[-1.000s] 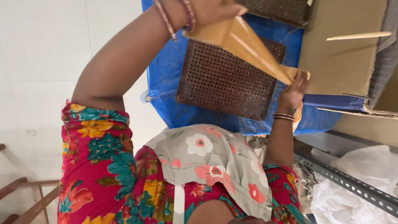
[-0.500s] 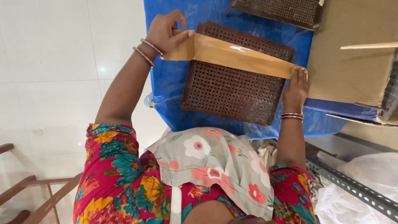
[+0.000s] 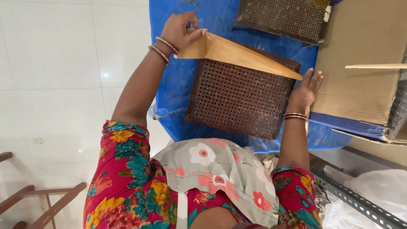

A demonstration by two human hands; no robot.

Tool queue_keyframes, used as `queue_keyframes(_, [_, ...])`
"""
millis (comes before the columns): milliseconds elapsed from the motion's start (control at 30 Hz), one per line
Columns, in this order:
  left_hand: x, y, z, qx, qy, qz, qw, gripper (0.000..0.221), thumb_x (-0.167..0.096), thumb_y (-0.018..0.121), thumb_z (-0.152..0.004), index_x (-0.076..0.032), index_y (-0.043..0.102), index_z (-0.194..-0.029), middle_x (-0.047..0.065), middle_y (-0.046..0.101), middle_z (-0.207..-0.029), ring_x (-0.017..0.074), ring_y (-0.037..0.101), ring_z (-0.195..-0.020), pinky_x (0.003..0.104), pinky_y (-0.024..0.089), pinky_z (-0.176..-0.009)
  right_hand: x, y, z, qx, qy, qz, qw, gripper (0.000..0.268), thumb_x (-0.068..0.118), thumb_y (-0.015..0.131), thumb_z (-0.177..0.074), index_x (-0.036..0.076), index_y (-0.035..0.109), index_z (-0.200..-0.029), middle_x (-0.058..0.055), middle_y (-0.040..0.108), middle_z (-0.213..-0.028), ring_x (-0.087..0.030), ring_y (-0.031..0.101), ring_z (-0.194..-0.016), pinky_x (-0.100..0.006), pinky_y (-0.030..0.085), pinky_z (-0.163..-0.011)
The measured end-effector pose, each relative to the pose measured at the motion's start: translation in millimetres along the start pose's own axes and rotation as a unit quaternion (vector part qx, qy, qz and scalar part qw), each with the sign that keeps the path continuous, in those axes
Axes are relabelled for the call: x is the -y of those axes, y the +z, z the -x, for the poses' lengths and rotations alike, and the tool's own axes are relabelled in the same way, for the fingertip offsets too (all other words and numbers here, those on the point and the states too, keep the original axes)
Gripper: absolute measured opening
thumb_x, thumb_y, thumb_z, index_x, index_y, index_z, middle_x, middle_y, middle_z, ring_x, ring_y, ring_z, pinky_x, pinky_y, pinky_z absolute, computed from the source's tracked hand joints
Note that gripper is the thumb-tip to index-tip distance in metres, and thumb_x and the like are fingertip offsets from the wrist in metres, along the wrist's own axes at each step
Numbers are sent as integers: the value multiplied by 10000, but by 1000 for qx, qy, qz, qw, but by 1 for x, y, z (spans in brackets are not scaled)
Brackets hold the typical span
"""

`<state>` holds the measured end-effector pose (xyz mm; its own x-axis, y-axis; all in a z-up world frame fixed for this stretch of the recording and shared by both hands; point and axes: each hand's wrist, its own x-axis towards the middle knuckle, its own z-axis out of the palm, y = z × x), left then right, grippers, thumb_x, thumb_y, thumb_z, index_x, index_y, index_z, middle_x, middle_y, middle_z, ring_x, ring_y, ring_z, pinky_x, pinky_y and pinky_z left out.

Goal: Applying brown packing tape to a perforated plate at a workbench.

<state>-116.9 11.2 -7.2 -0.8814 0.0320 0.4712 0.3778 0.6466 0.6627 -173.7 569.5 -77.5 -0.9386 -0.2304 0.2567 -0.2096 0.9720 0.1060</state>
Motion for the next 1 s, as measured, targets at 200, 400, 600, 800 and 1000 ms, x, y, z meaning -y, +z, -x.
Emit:
queue_keyframes(200, [16,12,-23,90,-93,34,991,401,-419,873,-895,-77,680,-817,100,653,-718,233,660,-645,362,513,-585,-5,-9,14,-8,11,-13,1000,635,-104,542,-995,7,450,-1614,-300,288,-1681,-504,153,-1556,-531,278,-1297])
queue_keyframes(400, [-51,-51,-34,118,-190,251,942,330,-288,837,-980,-44,631,-897,-14,610,-745,44,565,-654,238,425,-563,-23,-93,60,-70,223,-51,971,463,156,413,-1161,27,432,-1606,-286,207,-1682,-481,131,-1551,-590,211,-1280])
queue_keyframes(600, [-212,-120,-13,244,-107,280,922,259,-271,760,-1027,-61,627,-951,-30,551,-734,1,478,-659,211,366,-546,-61,-235,167,-472,34,-171,864,622,564,406,-1060,9,683,-1014,-59,654,-1157,-225,688,-1068,-442,579,-957])
queue_keyframes(800, [-249,-132,13,301,-53,215,928,261,-289,759,-944,-62,632,-918,-39,608,-689,17,522,-579,220,403,-508,-94,-317,222,-328,4,-233,915,268,211,513,-1095,6,675,-1151,-77,665,-1100,-218,642,-899,-331,518,-806])
queue_keyframes(1000, [-209,-91,40,205,-149,160,954,347,-321,788,-964,-47,634,-816,12,514,-597,52,444,-574,256,361,-495,-153,-254,224,78,93,-660,741,224,56,796,-998,-54,690,-1163,-127,723,-1078,-150,687,-862,-256,562,-804])
